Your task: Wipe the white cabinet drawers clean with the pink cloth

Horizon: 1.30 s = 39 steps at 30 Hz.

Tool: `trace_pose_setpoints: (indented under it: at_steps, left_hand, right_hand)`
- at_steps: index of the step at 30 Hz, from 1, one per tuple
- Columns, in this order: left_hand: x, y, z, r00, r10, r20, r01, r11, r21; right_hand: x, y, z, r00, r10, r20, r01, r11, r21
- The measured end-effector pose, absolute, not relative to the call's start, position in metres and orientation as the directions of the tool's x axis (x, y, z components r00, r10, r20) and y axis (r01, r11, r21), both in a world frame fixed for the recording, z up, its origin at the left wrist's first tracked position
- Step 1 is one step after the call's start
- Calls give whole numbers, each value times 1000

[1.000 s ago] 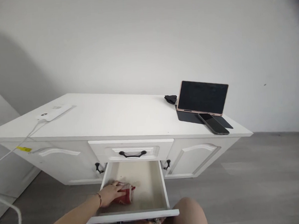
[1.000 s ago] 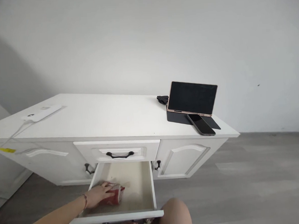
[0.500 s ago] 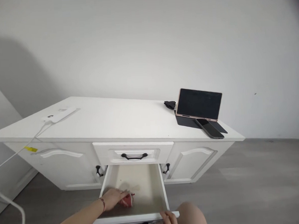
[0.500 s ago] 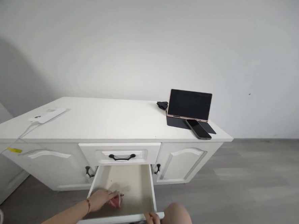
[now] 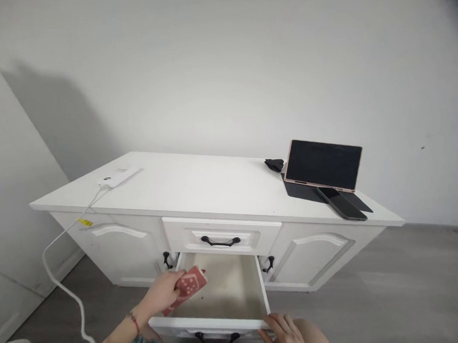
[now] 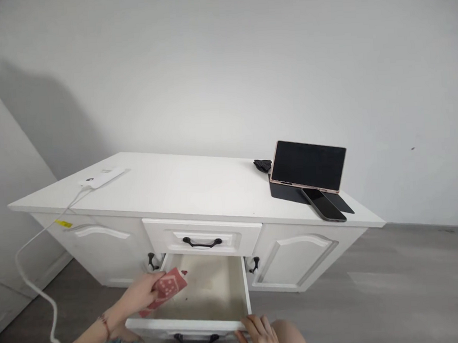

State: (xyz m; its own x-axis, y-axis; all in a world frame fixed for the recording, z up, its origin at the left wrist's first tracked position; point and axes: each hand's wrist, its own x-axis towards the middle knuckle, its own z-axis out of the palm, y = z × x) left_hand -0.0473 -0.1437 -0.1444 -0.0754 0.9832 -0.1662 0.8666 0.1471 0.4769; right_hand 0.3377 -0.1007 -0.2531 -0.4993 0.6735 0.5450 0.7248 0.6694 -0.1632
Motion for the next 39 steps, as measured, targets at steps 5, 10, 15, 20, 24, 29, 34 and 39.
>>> trace_pose_setpoints:
  at_steps: [5,10,15,20,24,29,34,39]
  left_hand:
    - [-67,-203,-122,-442,896,-28,730,378,570]
    - [-37,-265,-160,-808,544,226,554,571,606]
    - [27,-249,-217,-840,478,255,519,576,631]
    - [68,-197,-239,-808,585,68,438,520,733]
    - [85,-174,-248,-741,662,113,475,397,785]
    - [104,-160,-267,-587,768,257,651,260,713]
    - [131,-143,-274,-380,812,444,864,140,484]
    - [162,-121,-270,-68,896,440,977,-29,210]
  right_hand:
    - [327,-91,-233,-466,777,424,783,585,-210]
    - [316,-77,-228,-410,827,386,816,521,-249]
    - [309,-66,-233,-278,886,370,881,389,-271]
    - [316,-52,-234,-432,843,319,726,535,-432]
    - [332,-34,-229,-483,835,264,560,527,-640]
    - [347,-18,-231,-296,951,89,447,220,-867]
    - [345,-12,-236,-229,972,50,415,144,-898]
    - [342,-9,-239,-180,983,48,366,112,-924]
